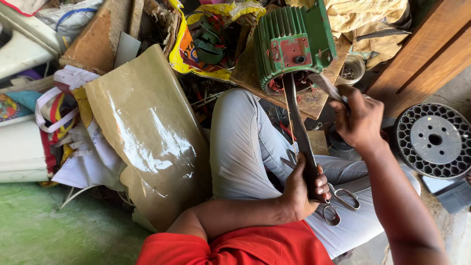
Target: The person is repairing a green electric motor by hand. They use a wooden stick to adjust copper windings, cut a piece of cardboard with scissors, and use pliers and a hammer to secure the components.
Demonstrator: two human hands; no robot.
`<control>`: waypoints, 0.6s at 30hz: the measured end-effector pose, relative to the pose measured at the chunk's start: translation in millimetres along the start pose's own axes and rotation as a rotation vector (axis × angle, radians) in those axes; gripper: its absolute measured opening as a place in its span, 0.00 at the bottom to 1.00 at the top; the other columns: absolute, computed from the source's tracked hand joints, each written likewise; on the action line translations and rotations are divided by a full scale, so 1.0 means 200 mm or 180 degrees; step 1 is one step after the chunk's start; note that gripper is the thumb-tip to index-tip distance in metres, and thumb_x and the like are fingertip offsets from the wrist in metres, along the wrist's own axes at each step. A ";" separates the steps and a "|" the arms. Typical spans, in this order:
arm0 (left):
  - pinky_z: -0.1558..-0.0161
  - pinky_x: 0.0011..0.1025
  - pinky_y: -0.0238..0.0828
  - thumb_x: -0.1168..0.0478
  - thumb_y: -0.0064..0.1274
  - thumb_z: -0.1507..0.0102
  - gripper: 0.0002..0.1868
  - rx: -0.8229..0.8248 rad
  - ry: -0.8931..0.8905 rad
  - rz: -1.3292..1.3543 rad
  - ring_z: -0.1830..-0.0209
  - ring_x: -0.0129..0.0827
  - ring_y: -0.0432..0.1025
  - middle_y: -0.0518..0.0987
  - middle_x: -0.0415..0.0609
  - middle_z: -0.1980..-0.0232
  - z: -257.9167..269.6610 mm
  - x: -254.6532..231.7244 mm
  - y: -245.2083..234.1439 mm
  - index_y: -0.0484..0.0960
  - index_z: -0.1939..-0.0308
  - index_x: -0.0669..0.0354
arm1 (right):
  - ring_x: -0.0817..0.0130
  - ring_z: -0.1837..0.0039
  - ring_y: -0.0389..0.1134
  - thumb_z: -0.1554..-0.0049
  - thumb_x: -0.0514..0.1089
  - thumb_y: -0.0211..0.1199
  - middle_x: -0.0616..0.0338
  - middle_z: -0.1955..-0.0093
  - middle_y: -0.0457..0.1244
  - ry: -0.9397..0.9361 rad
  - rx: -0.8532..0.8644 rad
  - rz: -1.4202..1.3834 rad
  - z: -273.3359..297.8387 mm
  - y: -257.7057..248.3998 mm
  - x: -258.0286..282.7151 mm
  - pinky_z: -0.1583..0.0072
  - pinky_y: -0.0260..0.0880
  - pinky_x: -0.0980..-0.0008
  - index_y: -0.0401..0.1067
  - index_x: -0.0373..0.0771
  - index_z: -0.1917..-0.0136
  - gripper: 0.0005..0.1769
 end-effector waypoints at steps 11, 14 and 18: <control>0.64 0.27 0.59 0.24 0.35 0.25 0.35 0.0441 -0.0182 0.0541 0.76 0.24 0.59 0.63 0.36 0.76 -0.02 0.03 0.16 0.73 0.63 0.49 | 0.62 0.60 0.69 0.25 0.49 0.59 0.52 0.58 0.66 -0.0298 -0.0897 -0.0121 -0.04 -0.26 0.00 0.55 0.68 0.66 0.68 0.31 0.39 0.17; 0.66 0.27 0.59 0.22 0.35 0.28 0.36 0.0197 -0.0225 0.0384 0.77 0.24 0.59 0.63 0.36 0.77 0.02 0.04 0.12 0.74 0.65 0.48 | 0.63 0.59 0.69 0.23 0.50 0.60 0.54 0.59 0.64 -0.0198 -0.1006 -0.0201 -0.07 -0.28 -0.01 0.54 0.68 0.67 0.69 0.29 0.37 0.19; 0.66 0.28 0.59 0.19 0.35 0.32 0.38 0.0085 -0.0315 0.0196 0.77 0.25 0.59 0.63 0.36 0.78 0.04 0.08 0.06 0.73 0.67 0.48 | 0.64 0.62 0.68 0.24 0.51 0.61 0.54 0.61 0.63 -0.0149 -0.1031 -0.0355 -0.08 -0.25 -0.04 0.57 0.66 0.66 0.69 0.30 0.38 0.19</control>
Point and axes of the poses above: each hand's wrist, its own z-axis away from the middle knuckle, its own y-axis out of the palm, x = y × z, the point moved 3 cm from there along -z, towards the middle knuckle
